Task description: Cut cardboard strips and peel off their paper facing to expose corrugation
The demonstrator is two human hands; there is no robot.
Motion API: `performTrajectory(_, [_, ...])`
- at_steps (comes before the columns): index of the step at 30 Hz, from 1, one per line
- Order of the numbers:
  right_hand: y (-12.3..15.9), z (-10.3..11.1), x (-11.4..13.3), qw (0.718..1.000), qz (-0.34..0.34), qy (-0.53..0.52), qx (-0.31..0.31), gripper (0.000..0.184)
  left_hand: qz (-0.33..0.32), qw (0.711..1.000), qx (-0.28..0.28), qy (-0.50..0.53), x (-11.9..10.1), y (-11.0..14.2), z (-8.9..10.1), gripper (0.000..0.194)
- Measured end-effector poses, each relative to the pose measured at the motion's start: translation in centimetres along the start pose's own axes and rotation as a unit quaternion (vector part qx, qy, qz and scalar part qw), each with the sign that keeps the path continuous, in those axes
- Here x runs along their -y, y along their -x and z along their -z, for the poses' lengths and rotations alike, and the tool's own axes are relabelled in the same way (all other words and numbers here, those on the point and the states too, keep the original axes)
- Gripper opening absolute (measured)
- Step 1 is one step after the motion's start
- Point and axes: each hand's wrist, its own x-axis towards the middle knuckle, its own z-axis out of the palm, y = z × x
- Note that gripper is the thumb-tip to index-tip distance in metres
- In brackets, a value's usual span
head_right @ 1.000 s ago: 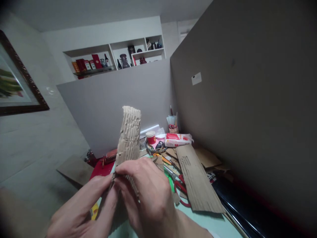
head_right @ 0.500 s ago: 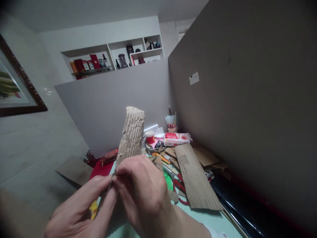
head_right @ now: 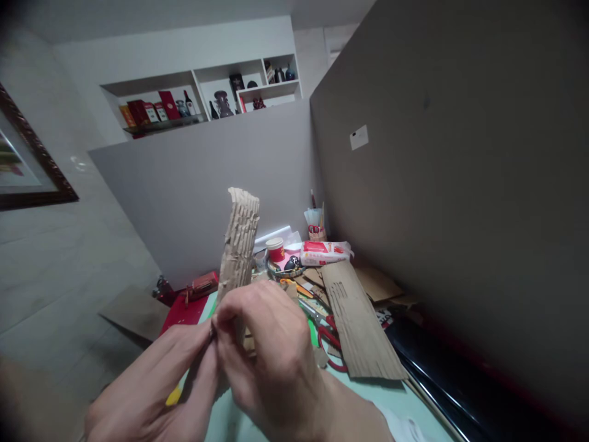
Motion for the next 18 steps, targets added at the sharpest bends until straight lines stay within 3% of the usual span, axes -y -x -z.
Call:
performTrajectory(4, [0.0,0.1,-0.1,1.0,0.019,-0.011,0.01,0.019,0.039,0.999,0.011,0.016,-0.5,-0.2,-0.1,0.023])
performTrajectory(7, [-0.1,0.1,-0.2,0.999,0.033,-0.018,0.023,0.02,0.112,0.991,0.002,0.068,-0.8,-0.3,-0.3,0.024])
performTrajectory(11, [-0.1,0.2,-0.3,0.999,0.028,-0.021,0.03,0.018,0.233,0.96,0.004,0.157,-0.8,-0.1,-0.5,0.024])
performTrajectory(15, [-0.3,0.5,-0.4,1.0,-0.011,0.01,0.01,0.014,0.404,0.899,0.007,0.171,-1.0,0.2,-0.4,0.019])
performTrajectory(18, [-0.5,0.5,-0.5,1.0,-0.009,0.029,0.007,0.013,0.399,0.894,0.014,0.204,-1.1,0.1,-0.3,0.019])
